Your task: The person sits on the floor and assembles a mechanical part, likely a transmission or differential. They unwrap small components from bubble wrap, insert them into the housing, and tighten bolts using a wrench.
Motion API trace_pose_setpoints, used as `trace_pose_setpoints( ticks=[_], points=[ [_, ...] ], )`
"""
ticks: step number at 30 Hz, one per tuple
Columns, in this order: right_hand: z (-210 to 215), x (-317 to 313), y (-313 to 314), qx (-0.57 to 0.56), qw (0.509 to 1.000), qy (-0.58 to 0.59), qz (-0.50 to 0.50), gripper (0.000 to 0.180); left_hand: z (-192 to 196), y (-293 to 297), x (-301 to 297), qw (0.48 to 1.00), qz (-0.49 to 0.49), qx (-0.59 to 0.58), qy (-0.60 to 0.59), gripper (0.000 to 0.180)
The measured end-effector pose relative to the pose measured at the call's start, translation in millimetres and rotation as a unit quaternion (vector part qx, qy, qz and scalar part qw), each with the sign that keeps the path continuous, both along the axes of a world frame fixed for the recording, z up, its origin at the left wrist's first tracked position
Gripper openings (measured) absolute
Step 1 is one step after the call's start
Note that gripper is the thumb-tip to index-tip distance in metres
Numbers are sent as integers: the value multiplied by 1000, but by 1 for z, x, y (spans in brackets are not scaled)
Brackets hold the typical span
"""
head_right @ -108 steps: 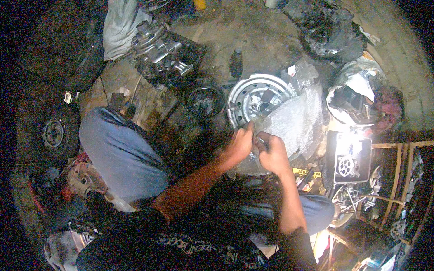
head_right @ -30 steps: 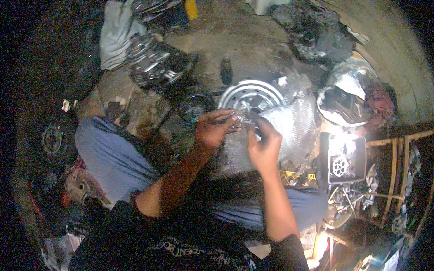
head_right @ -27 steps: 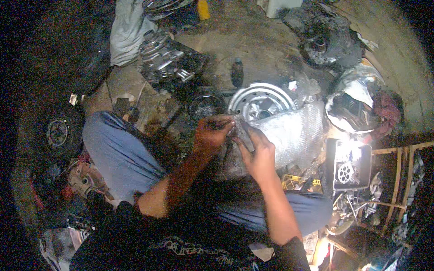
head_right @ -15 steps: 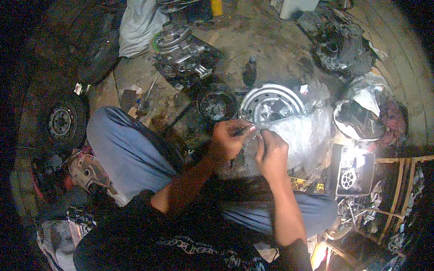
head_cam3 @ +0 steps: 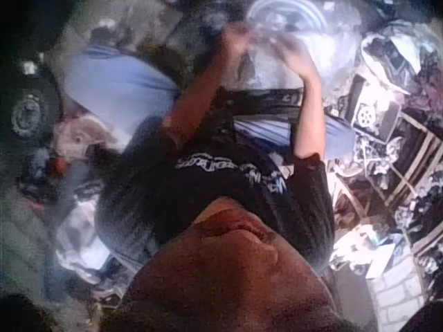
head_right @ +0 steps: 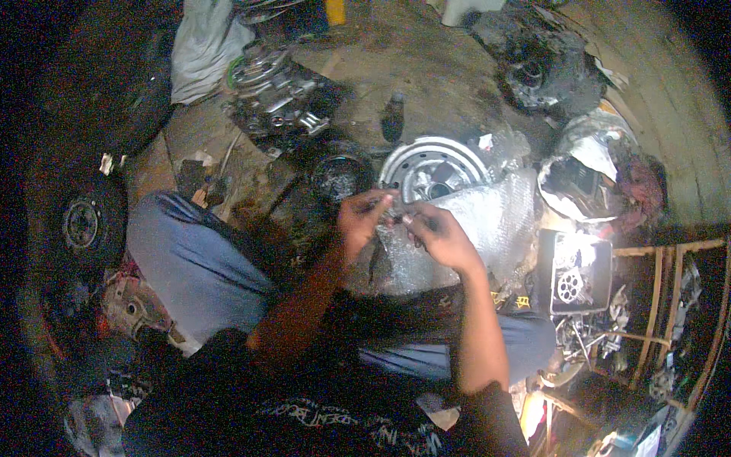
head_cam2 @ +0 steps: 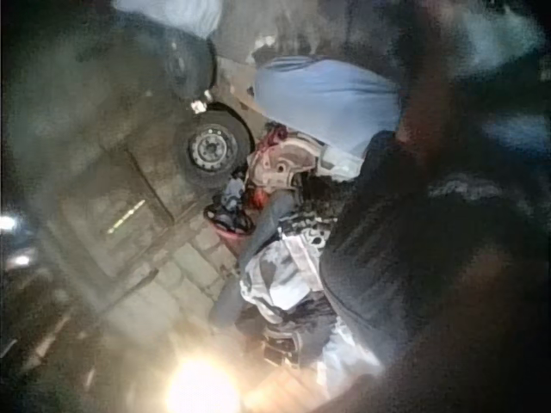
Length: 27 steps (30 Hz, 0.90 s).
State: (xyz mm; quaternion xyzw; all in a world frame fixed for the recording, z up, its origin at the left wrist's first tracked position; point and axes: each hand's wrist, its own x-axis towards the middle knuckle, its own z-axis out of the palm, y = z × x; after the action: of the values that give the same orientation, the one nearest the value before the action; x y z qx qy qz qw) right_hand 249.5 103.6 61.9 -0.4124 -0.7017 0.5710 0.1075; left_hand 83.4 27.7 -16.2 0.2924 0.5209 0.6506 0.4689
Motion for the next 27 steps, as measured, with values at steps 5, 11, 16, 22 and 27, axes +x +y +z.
trace_pose_setpoints(
  ticks=[5, 11, 16, 22, 27],
  points=[
    [-107, 24, 9, 174, 926, -331, 47, 64, -44, 11, -12, 991, 71, -114, 21, 23],
    [-240, 115, 46, 317, 886, -303, -149, 45, -9, 15, 8, 981, 77, -178, -2, 24],
    [-98, 148, 107, 375, 659, -24, -651, 48, -6, 7, -2, 994, 20, -94, -42, 21],
    [-87, 144, 98, 233, 841, -174, -456, 94, 21, 13, 10, 988, 0, -39, -148, 17],
    [-37, 50, 45, 463, 833, -118, -280, 48, 16, 9, 5, 990, 7, -25, -139, 15]
  ],
)
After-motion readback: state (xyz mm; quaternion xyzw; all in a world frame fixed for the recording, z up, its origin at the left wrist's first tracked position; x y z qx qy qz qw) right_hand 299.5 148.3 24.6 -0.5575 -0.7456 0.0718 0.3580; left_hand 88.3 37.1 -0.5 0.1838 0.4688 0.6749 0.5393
